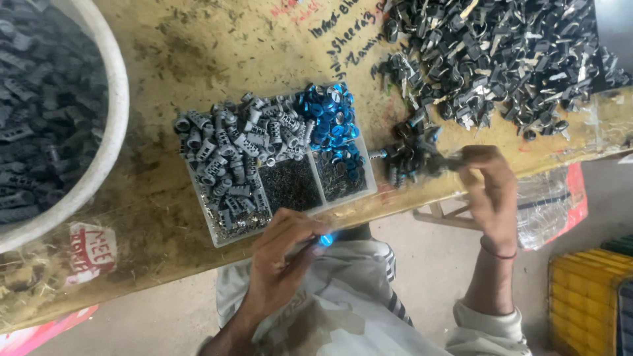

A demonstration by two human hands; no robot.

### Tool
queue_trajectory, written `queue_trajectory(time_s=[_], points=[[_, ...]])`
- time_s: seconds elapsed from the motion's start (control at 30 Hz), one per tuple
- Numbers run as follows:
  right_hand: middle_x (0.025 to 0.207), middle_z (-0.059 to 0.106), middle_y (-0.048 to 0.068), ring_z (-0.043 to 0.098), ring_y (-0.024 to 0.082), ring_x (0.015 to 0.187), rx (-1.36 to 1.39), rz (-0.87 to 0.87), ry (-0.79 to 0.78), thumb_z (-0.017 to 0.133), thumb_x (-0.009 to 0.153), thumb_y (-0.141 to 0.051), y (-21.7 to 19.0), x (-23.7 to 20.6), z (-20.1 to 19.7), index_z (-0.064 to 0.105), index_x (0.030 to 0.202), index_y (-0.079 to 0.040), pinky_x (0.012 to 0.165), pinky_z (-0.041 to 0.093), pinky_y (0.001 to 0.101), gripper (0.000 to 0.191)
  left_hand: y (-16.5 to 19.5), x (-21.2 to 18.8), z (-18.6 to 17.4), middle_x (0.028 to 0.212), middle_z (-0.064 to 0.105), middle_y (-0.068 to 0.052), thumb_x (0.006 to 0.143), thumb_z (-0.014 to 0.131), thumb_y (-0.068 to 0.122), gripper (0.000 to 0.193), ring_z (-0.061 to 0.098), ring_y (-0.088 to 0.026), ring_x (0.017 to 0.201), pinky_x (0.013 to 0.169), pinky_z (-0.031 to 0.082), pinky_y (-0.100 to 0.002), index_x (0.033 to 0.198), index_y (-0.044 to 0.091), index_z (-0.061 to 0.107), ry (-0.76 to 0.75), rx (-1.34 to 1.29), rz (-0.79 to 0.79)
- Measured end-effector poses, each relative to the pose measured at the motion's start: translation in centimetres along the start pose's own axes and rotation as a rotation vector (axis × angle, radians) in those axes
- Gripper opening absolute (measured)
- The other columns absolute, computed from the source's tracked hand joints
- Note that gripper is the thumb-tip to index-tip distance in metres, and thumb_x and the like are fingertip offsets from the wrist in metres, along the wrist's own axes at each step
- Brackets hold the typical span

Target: The person sits at a workbench and repeatedly assembles small hardware components by hand. They pick a grey cylindrical body from a compartment tray, press a blue cap piece onto it, and place the finished assembly on the table beside the tray, continuing with the next part.

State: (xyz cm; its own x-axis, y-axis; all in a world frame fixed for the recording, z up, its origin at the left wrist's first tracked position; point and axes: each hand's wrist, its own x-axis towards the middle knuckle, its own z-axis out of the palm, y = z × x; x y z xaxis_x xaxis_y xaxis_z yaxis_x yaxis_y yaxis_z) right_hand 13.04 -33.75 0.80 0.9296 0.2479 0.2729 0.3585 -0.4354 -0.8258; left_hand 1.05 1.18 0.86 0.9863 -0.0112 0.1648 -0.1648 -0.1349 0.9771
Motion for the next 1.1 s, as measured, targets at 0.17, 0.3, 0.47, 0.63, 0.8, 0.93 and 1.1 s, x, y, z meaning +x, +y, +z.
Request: queue_trajectory(time_s=[0.17, 0.3, 0.47, 0.63, 0.8, 0.93, 1.1], points=[[0.089, 0.068, 0.009, 0.058, 0.013, 0.071, 0.555, 0.025, 0.292, 0.055, 0.113, -0.016, -1.6, 0.7, 1.1, 0.051, 0.102, -0.011, 0.088, 0.054, 0.0323, 0.013, 0.5, 0.1, 0.5, 0.115, 0.076, -0.008, 0.09, 0.07, -0.006, 0.031, 0.073, -0.021, 0.111, 0.093, 0.06, -0.035, 0.118, 0.005, 0.069, -0.095, -0.213, -0.093], [0.074, 0.071, 0.007, 0.064, 0.015, 0.062, 1.129, 0.061, 0.233, 0.065, 0.099, -0.01, -6.1, 0.7, 2.4, 0.056, 0.104, -0.001, 0.058, 0.057, 0.0316, 0.013, 1.2, 0.8, 1.3, 0.118, 0.076, -0.007, 0.096, 0.063, -0.008, 0.033, 0.08, -0.016, 0.102, 0.085, 0.069, -0.031, 0.125, 0.008, 0.065, -0.178, -0.379, -0.218], [0.094, 0.073, 0.007, 0.074, 0.017, 0.072, 0.009, -0.223, -0.434, 0.069, 0.09, -0.004, -10.5, 1.7, 1.9, 0.059, 0.114, -0.011, 0.063, 0.059, 0.0307, 0.027, 2.5, 1.8, 2.3, 0.119, 0.074, -0.012, 0.093, 0.072, -0.007, 0.035, 0.076, -0.022, 0.104, 0.086, 0.062, -0.033, 0.125, 0.005, 0.065, -0.1, -0.114, 0.085], [0.099, 0.073, 0.006, 0.074, 0.022, 0.08, -0.146, -0.282, -0.564, 0.072, 0.089, -0.006, -11.7, 2.0, 2.6, 0.056, 0.12, -0.011, 0.068, 0.056, 0.0339, 0.035, 2.1, 1.5, 2.2, 0.119, 0.073, -0.012, 0.093, 0.075, -0.003, 0.037, 0.076, -0.024, 0.101, 0.083, 0.061, -0.033, 0.126, 0.006, 0.063, -0.083, -0.026, 0.151], [0.103, 0.077, 0.011, 0.073, 0.018, 0.068, -0.168, -0.307, -0.786, 0.072, 0.087, -0.005, -12.1, 2.8, 2.8, 0.05, 0.131, -0.004, 0.061, 0.061, 0.0346, 0.049, 0.5, 0.6, 2.2, 0.117, 0.072, -0.011, 0.096, 0.072, 0.0, 0.044, 0.072, -0.027, 0.103, 0.087, 0.059, -0.038, 0.136, 0.01, 0.059, -0.194, 0.056, 0.232], [0.108, 0.074, 0.016, 0.076, 0.027, 0.083, -0.102, -0.405, -0.821, 0.068, 0.092, -0.002, -12.9, 2.7, 3.8, 0.043, 0.14, -0.002, 0.069, 0.061, 0.0363, 0.054, -0.4, 0.2, 2.6, 0.119, 0.07, -0.012, 0.094, 0.072, 0.004, 0.053, 0.07, -0.029, 0.106, 0.091, 0.058, -0.04, 0.143, 0.01, 0.053, -0.322, 0.101, 0.291], [0.106, 0.075, 0.019, 0.075, 0.035, 0.081, -0.202, -0.286, -0.794, 0.07, 0.086, -0.004, -12.7, 0.9, 3.7, 0.044, 0.144, -0.003, 0.063, 0.06, 0.0418, 0.064, 0.4, -0.1, 3.1, 0.126, 0.067, -0.014, 0.098, 0.064, -0.003, 0.05, 0.069, -0.028, 0.115, 0.095, 0.06, -0.039, 0.145, 0.008, 0.052, -0.389, 0.209, 0.262]])
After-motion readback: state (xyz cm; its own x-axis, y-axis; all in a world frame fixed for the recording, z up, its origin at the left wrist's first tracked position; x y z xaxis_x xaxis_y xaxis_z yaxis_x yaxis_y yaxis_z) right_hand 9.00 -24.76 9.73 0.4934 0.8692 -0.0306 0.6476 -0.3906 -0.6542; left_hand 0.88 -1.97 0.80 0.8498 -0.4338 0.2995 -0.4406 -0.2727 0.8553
